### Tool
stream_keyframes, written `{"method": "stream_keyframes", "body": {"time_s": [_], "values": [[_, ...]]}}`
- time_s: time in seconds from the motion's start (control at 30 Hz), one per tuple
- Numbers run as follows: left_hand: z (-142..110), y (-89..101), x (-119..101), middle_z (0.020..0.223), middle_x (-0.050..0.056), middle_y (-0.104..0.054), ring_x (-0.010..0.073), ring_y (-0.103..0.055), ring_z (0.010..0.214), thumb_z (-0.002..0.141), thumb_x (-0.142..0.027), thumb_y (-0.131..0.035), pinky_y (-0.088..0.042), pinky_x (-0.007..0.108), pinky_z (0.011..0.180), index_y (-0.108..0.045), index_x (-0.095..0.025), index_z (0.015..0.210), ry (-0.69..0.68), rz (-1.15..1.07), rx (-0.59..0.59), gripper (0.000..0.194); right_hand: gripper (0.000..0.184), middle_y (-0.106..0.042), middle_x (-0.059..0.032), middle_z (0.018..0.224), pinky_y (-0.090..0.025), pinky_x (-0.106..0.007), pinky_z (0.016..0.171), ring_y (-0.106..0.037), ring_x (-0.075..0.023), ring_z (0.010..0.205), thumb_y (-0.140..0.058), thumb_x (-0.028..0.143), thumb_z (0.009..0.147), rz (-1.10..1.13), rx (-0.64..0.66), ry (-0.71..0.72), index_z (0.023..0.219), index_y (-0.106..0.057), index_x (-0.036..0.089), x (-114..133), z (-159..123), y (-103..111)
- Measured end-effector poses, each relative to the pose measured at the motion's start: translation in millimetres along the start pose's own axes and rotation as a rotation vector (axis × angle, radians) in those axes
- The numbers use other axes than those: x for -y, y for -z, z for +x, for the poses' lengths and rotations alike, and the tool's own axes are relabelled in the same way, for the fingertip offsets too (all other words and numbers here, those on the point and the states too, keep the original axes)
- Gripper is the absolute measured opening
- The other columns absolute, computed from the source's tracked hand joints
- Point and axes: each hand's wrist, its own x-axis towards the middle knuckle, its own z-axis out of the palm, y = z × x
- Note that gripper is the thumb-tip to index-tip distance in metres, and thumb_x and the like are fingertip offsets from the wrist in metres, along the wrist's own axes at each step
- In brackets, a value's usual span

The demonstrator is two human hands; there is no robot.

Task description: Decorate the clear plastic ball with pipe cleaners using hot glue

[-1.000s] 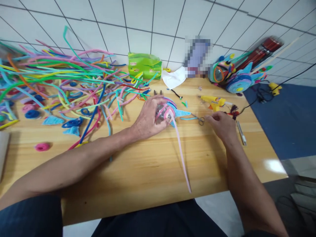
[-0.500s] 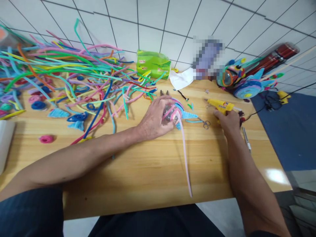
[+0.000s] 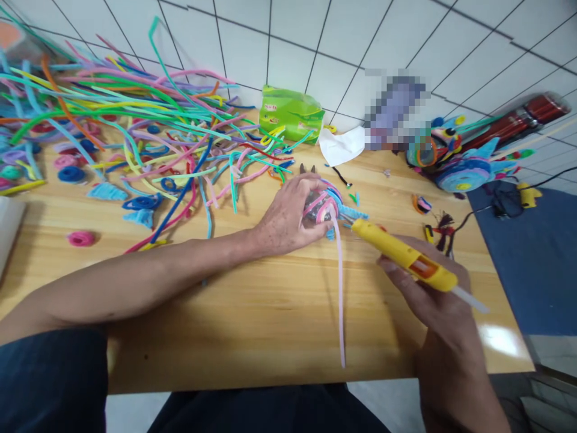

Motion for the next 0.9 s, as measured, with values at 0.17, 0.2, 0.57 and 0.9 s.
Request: {"method": "stream_keyframes", "body": {"time_s": [0.17, 0.2, 0.57, 0.9], "values": [[1, -0.3, -2, 0.15, 0.018, -0.062, 0.0357, -0.06, 0.148, 0.093, -0.041, -0.081, -0.052, 0.059, 0.124, -0.048, -0.024, 0.142, 0.041, 0.02, 0.015, 0.062, 0.033, -0.086, -0.008, 0.119, -0.069, -0.035, 0.079, -0.086, -0.027, 0.099, -0.068, 0.023, 0.105, -0.216, 0.069, 0.283, 0.138, -0.069, 0.027, 11, 13, -3], [1, -0.3, -2, 0.15, 0.018, -0.062, 0.0358, -0.059, 0.148, 0.093, -0.041, -0.08, -0.052, 0.059, 0.124, -0.049, -0.023, 0.142, 0.043, 0.018, 0.016, 0.061, 0.035, -0.086, -0.0083, 0.118, -0.069, -0.035, 0.078, -0.086, -0.027, 0.097, -0.067, 0.022, 0.105, -0.235, 0.065, 0.305, 0.139, -0.068, 0.027, 12, 15, -4], [2, -1.3, -5, 0.152, 0.019, -0.062, 0.036, -0.058, 0.149, 0.089, -0.033, -0.079, -0.049, 0.059, 0.125, -0.049, -0.024, 0.139, 0.077, 0.003, 0.029, 0.059, 0.055, -0.086, -0.0087, 0.124, -0.07, -0.039, 0.078, -0.087, -0.0293, 0.096, -0.064, 0.02, 0.104, -0.276, 0.093, 0.344, 0.157, -0.057, 0.031, 13, 19, -11], [2, -1.7, -6, 0.152, 0.018, -0.063, 0.0363, -0.058, 0.15, 0.09, -0.032, -0.079, -0.049, 0.06, 0.126, -0.05, -0.024, 0.139, 0.077, 0.016, 0.024, 0.057, 0.053, -0.086, -0.01, 0.12, -0.071, -0.04, 0.08, -0.086, -0.0299, 0.099, -0.065, 0.018, 0.105, -0.285, 0.082, 0.362, 0.156, -0.057, 0.027, 13, 19, -12]]}}
